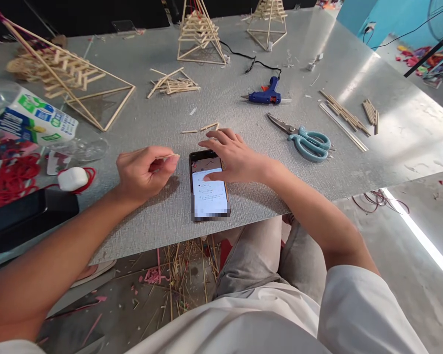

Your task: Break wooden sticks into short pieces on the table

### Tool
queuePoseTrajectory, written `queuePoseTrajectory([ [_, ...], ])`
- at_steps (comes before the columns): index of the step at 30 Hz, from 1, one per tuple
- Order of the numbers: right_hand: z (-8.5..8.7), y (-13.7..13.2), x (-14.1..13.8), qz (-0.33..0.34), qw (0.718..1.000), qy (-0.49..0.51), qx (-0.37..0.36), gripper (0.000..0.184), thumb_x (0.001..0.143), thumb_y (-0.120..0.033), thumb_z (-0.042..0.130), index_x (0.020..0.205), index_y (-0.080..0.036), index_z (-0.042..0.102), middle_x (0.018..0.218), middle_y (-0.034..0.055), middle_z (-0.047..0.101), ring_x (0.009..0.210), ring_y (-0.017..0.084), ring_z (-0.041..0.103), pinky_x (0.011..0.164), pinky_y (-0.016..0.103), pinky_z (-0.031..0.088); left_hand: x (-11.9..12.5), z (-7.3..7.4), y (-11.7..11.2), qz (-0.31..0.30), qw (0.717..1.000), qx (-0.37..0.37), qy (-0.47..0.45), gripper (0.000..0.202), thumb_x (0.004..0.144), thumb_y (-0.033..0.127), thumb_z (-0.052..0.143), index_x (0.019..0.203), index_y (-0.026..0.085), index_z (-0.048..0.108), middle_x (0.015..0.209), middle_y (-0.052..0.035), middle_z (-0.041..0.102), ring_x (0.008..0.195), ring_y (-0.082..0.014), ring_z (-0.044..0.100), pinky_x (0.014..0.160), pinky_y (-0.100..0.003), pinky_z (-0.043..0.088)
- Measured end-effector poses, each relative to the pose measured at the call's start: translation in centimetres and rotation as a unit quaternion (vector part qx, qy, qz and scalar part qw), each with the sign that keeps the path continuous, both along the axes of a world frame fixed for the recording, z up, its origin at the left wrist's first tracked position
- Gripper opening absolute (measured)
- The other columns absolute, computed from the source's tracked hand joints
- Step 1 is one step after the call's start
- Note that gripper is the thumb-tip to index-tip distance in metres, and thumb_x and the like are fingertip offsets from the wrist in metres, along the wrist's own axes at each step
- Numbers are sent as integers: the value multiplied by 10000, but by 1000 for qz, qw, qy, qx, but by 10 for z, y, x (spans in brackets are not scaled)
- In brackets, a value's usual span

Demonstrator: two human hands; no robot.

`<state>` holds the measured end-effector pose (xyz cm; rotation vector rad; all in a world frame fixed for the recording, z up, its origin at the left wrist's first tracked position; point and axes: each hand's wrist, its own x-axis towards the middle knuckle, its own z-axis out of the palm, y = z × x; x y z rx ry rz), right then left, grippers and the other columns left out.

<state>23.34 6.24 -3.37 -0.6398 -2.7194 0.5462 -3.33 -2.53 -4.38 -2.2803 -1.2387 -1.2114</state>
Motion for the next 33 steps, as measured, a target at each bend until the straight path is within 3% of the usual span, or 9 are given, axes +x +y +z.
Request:
queuePoseTrajectory([
  [3,1,-1,-1,-2,1000,2,-2,775,913,-547,829,1571,-252,545,1641,194,492,1544,422,382,1285,681,360,-1,-1,0,11,999,-35,-3,311,1024,448,687,790,246,653,522,54,538,448,-119,473,490,-288,380],
  [6,1,-1,-1,-3,1000,6,0,752,923,-555,816,1561,-254,556,1625,187,510,1527,414,396,1275,671,370,0,-2,0,16,999,-43,0,313,1013,422,689,762,248,622,512,57,539,436,-120,471,483,-291,383],
  [11,-1,1,0,-1,1000,16,13,725,938,-519,800,1551,-209,566,1610,201,521,1507,403,410,1269,655,375,1,-4,0,-2,1000,-9,7,203,1027,335,677,861,226,635,557,57,595,448,-109,513,482,-265,385],
  [15,-3,2,-2,3,998,52,26,649,963,-523,764,1506,-207,601,1565,193,568,1479,383,442,1256,628,388,1,-2,-1,-1,999,-29,15,165,1050,321,609,924,218,635,604,45,631,475,-112,545,498,-256,405],
  [23,2,-1,-7,4,991,125,37,445,1017,-443,681,1397,-212,668,1493,174,656,1420,365,531,1225,593,406,-3,-1,-3,-2,997,-72,8,166,986,323,546,856,243,611,590,25,610,485,-154,535,531,-315,450],
  [33,3,-2,-7,4,989,139,40,410,1035,-458,654,1355,-205,696,1465,179,680,1394,358,554,1204,584,428,-3,2,-3,-14,998,-64,11,109,954,265,520,892,232,603,605,32,610,481,-139,509,522,-297,427],
])
